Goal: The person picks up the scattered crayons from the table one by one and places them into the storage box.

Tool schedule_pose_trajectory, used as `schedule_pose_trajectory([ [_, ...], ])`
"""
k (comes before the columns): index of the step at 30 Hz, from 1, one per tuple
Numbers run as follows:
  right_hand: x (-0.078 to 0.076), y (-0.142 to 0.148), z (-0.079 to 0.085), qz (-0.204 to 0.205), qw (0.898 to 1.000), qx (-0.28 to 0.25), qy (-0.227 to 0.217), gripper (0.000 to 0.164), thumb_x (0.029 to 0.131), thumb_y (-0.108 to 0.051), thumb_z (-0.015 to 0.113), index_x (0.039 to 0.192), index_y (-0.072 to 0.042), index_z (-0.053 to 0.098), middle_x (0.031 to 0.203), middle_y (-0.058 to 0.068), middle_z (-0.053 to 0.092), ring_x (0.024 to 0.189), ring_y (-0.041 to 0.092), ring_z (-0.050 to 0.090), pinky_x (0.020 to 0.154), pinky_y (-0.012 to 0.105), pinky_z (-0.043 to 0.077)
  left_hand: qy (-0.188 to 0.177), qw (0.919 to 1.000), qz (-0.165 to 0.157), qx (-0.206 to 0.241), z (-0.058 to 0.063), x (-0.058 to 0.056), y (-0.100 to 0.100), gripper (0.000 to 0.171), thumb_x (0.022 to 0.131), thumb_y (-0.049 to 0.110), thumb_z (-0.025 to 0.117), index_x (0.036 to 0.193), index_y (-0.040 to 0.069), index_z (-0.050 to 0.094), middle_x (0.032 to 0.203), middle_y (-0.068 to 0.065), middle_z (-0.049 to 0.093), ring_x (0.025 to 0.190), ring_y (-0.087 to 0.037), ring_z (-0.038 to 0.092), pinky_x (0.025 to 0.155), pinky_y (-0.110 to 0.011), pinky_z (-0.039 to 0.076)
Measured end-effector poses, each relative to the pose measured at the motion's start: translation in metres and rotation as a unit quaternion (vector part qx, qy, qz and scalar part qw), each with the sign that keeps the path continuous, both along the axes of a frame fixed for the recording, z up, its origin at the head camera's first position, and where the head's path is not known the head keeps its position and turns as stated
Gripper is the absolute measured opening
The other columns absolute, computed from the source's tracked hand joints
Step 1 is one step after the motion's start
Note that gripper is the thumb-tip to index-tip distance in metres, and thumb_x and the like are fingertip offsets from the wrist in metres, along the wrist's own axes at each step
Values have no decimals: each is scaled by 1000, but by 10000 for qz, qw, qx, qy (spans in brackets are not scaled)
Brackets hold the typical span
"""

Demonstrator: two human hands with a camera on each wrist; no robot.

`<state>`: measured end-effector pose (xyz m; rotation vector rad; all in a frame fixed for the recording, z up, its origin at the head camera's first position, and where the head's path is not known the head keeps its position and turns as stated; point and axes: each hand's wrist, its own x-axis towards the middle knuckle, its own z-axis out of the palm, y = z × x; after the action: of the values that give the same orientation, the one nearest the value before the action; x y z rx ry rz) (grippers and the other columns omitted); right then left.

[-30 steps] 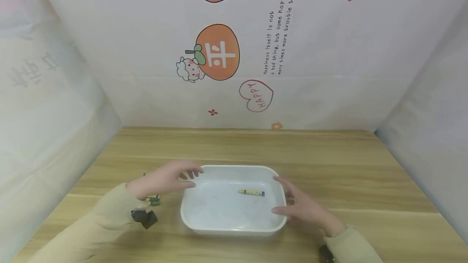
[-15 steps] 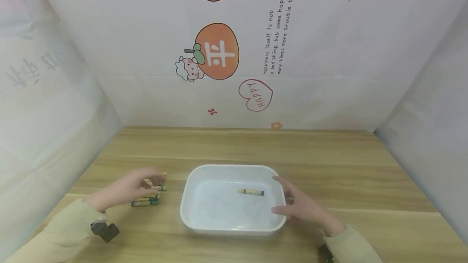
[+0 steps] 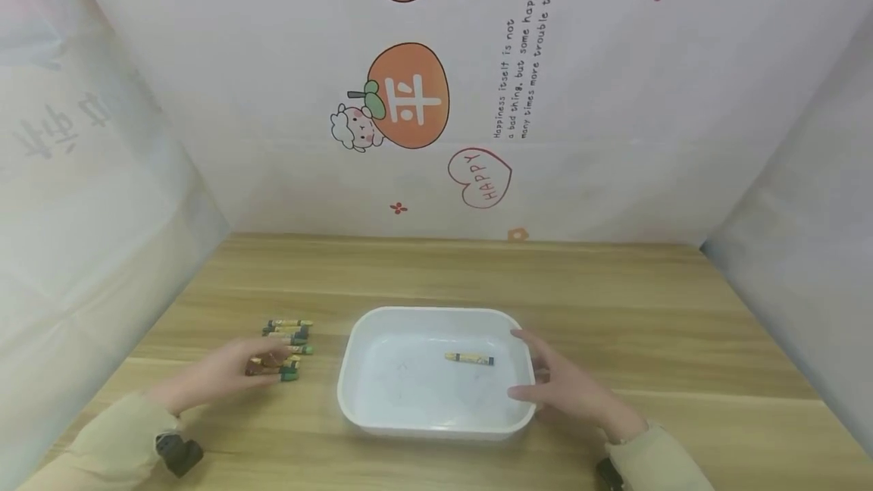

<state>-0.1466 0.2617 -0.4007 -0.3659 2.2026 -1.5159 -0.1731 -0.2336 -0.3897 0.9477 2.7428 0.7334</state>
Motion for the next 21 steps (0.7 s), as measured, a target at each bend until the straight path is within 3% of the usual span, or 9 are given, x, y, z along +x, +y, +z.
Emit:
schedule_pose_trajectory([
  [5, 3, 0, -1, 89, 9998, -165, -44, 91, 86, -13, 69, 150, -7, 5, 129, 46, 30, 105, 33, 58, 69, 42, 58, 58, 9999, -7, -100, -3, 3, -4, 28, 83, 12, 71, 108, 2, 63, 103, -9, 67, 90, -22, 65, 77, -34, 55],
  [9, 2, 0, 0, 96, 9997, -214, -45, 90, 86, -13, 68, 150, -8, 4, 129, 46, 30, 105, 33, 58, 70, 43, 57, -106, 9999, 73, -95, -5, 5, -6, 29, 83, 11, 71, 109, 1, 63, 106, -11, 67, 95, -27, 66, 81, -39, 54],
  [14, 2, -1, 0, 31, 10000, -71, 3, 90, 86, -15, 69, 150, -9, 7, 130, 46, 30, 107, 35, 57, 70, 42, 58, -195, 9995, 147, -194, -6, 7, -10, 30, 82, 13, 72, 110, 6, 64, 107, -7, 68, 94, -22, 66, 81, -37, 54],
  [21, 3, 0, 0, 52, 10000, -60, 34, 91, 86, -15, 69, 150, -7, 6, 129, 46, 31, 105, 33, 58, 70, 43, 58, 127, 9990, -185, -376, -8, 12, -14, 39, 76, 16, 77, 110, 4, 64, 107, -7, 66, 94, -20, 64, 81, -35, 54],
])
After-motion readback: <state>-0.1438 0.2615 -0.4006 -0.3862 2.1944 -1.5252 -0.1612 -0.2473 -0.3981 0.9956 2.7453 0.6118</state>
